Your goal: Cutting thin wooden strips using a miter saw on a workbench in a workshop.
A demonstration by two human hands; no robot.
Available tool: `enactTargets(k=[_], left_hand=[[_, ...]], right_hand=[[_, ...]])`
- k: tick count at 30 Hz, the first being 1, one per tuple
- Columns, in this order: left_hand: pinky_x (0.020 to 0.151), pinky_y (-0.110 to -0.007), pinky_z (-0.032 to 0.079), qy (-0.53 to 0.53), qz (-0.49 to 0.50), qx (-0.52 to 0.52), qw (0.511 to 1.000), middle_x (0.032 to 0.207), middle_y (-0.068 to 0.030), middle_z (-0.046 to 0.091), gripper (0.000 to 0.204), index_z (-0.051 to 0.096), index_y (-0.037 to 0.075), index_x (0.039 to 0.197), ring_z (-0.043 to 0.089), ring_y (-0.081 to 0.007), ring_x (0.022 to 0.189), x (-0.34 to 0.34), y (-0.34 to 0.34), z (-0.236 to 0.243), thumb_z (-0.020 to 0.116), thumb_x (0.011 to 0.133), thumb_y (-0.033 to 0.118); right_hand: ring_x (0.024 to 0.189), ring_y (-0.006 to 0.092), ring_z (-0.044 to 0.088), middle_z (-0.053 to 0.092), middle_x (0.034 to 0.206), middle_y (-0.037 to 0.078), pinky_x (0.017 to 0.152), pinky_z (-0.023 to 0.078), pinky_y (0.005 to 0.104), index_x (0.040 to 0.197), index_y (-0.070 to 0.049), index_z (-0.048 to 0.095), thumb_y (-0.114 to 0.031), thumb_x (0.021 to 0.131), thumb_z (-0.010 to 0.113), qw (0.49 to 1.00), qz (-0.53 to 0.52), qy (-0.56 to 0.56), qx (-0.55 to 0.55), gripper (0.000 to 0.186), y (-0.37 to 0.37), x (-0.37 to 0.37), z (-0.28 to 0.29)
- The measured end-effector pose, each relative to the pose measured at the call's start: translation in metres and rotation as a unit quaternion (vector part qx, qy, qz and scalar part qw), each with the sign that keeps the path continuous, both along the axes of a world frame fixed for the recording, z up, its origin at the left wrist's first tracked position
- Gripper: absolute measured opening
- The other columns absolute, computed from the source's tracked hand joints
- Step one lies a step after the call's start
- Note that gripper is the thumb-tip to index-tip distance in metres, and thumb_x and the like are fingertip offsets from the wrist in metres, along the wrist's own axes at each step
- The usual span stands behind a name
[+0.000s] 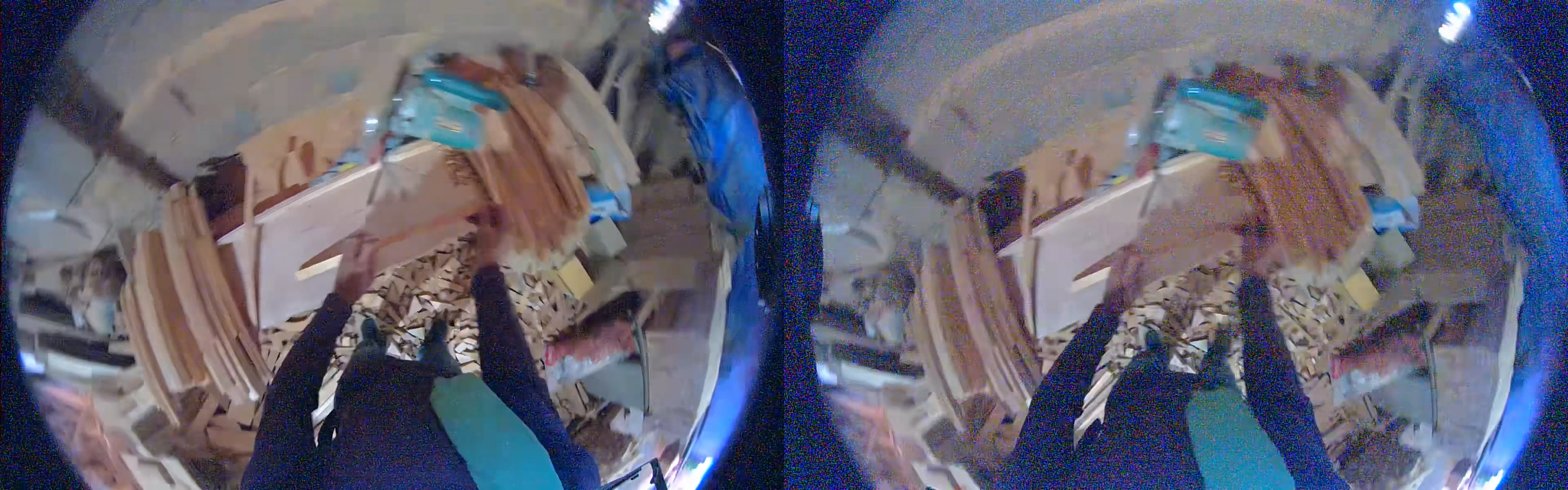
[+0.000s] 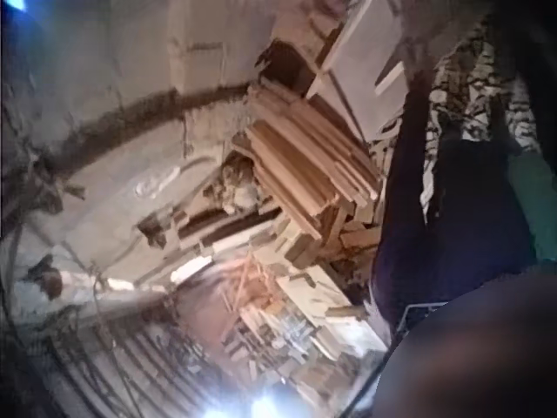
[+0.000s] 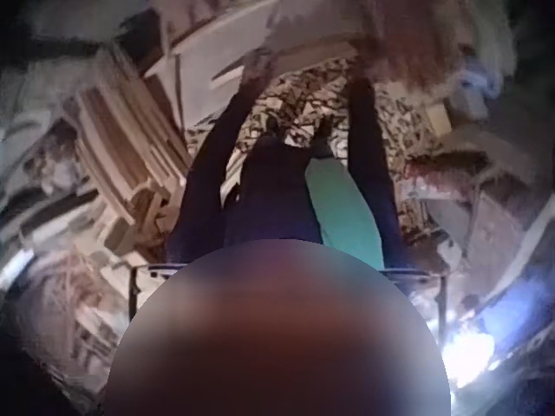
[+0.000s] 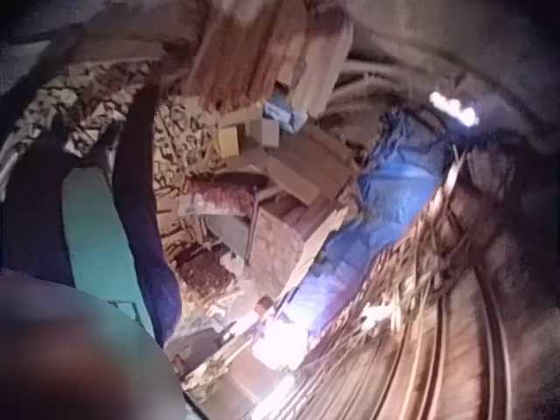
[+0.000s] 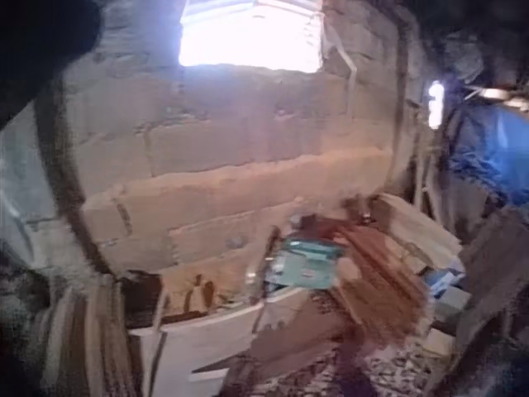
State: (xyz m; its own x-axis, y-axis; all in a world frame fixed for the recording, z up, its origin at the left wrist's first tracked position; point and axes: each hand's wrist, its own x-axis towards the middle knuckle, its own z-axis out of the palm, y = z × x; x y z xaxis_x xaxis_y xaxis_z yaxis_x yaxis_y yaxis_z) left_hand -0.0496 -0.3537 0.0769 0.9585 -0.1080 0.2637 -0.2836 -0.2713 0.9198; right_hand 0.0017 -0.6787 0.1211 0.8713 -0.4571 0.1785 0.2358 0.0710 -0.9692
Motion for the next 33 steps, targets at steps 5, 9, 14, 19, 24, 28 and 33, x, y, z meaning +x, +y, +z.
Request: enactTargets(k=[5,9,14,19,24,28,33], left_hand=[[0.102,-0.053,0.045,-0.109,0.009,0.195,0.975,0.120,-0.0199,0.056,0.039,0.062,0.002,0.124,0.051,-0.0403,0.119,0.007,0.006,-0.007,0.062,0.086,0.012],[0.106,-0.055,0.041,-0.059,0.013,0.160,0.985,0.123,-0.0176,0.056,0.042,0.062,0.004,0.123,0.047,-0.0376,0.126,0.028,0.032,-0.009,0.064,0.084,0.017],[0.116,-0.058,0.034,-0.089,0.055,0.267,0.958,0.130,-0.0129,0.054,0.049,0.059,0.009,0.132,0.046,-0.0355,0.131,0.061,0.076,-0.036,0.065,0.088,0.031],[0.114,-0.045,0.041,0.164,0.087,-0.009,0.983,0.141,-0.0087,0.056,0.052,0.047,0.010,0.147,0.051,-0.0282,0.132,0.089,0.110,-0.057,0.065,0.101,0.026],[0.108,-0.048,0.042,0.086,0.148,0.058,0.984,0.132,-0.0164,0.058,0.044,0.060,0.006,0.129,0.050,-0.0341,0.129,0.095,0.139,-0.048,0.070,0.088,0.021],[0.104,-0.055,0.040,-0.120,0.110,0.486,0.859,0.130,-0.0183,0.057,0.053,0.060,0.009,0.123,0.049,-0.0402,0.125,0.102,0.155,-0.041,0.072,0.071,0.013],[0.102,-0.054,0.040,-0.118,0.112,0.483,0.860,0.124,-0.0183,0.058,0.044,0.061,0.007,0.119,0.050,-0.0394,0.120,0.112,0.153,-0.041,0.070,0.076,0.011]], right_hand=[[0.080,0.0162,0.066,0.069,0.089,0.003,0.072,0.058,0.0326,0.103,-0.007,0.068,-0.015,0.095,0.072,0.997,-0.042,0.039,0.053,0.011,-0.026,0.012,-0.075],[0.075,0.0133,0.062,0.069,0.090,0.002,0.067,0.055,0.0296,0.098,-0.011,0.068,-0.018,0.092,0.076,0.993,-0.005,0.112,0.023,0.011,-0.037,0.031,-0.143],[0.081,0.0178,0.065,0.069,0.093,0.003,0.071,0.057,0.0350,0.094,-0.012,0.068,-0.015,0.091,0.074,0.973,0.005,0.095,0.208,0.008,0.008,0.056,-0.188],[0.088,0.0200,0.065,0.061,0.095,0.002,0.076,0.058,0.0388,0.090,-0.010,0.064,-0.017,0.092,0.070,0.995,0.087,0.043,0.001,0.009,0.067,0.097,-0.195],[0.090,0.0192,0.067,0.064,0.099,0.005,0.078,0.059,0.0381,0.092,-0.008,0.065,-0.015,0.096,0.066,0.969,0.046,0.044,-0.239,0.008,0.119,0.151,-0.225],[0.085,0.0213,0.070,0.068,0.097,0.007,0.072,0.060,0.0374,0.097,-0.005,0.066,-0.018,0.099,0.064,0.976,0.143,0.043,-0.160,0.013,0.126,0.181,-0.230],[0.078,0.0177,0.071,0.070,0.088,0.007,0.062,0.058,0.0337,0.097,-0.003,0.066,-0.023,0.101,0.063,0.972,0.144,0.014,-0.184,0.020,0.141,0.183,-0.175]])
